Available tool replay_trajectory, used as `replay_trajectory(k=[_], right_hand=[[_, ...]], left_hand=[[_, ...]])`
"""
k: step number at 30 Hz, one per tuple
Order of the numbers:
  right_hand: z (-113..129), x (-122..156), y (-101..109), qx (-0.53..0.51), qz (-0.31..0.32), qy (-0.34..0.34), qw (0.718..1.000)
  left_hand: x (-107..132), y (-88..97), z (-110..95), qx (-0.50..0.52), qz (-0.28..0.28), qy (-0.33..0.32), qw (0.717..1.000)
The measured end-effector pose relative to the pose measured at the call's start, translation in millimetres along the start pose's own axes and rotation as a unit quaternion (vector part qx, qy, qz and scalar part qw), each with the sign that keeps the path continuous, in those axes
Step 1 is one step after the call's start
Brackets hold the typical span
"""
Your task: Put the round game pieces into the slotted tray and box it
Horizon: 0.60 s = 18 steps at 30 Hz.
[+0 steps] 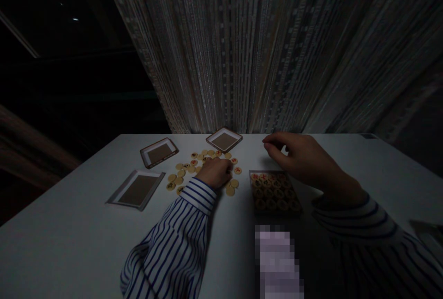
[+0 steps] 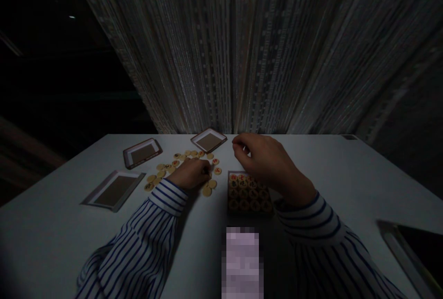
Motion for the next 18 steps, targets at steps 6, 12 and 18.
replay_trajectory(k=[6,12,18], right_hand=[[0,0,2,0.000,-0.003,0.001,1.000],[0,0,5,-0.001,-0.014,0.002,1.000],[1,1,6,0.000,-0.022,0.007,1.000]], left_hand=[[2,14.3,-4,-0.004,-0.048,-0.019,0.999],[11,48.1,-14,0.047,-0.134,-0.039,0.989],[24,79.4,-29,0.124,-0.241,-0.093,0.958]])
Point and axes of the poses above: each hand's wrist, its own x-axis away from the middle knuckle, its own y-axis out of the back of the hand, z = x × y, the point moved 10 cm from there along -x, towards the middle knuckle, and after that the axes turned 5 degrees about x, right-handed, at the moved point
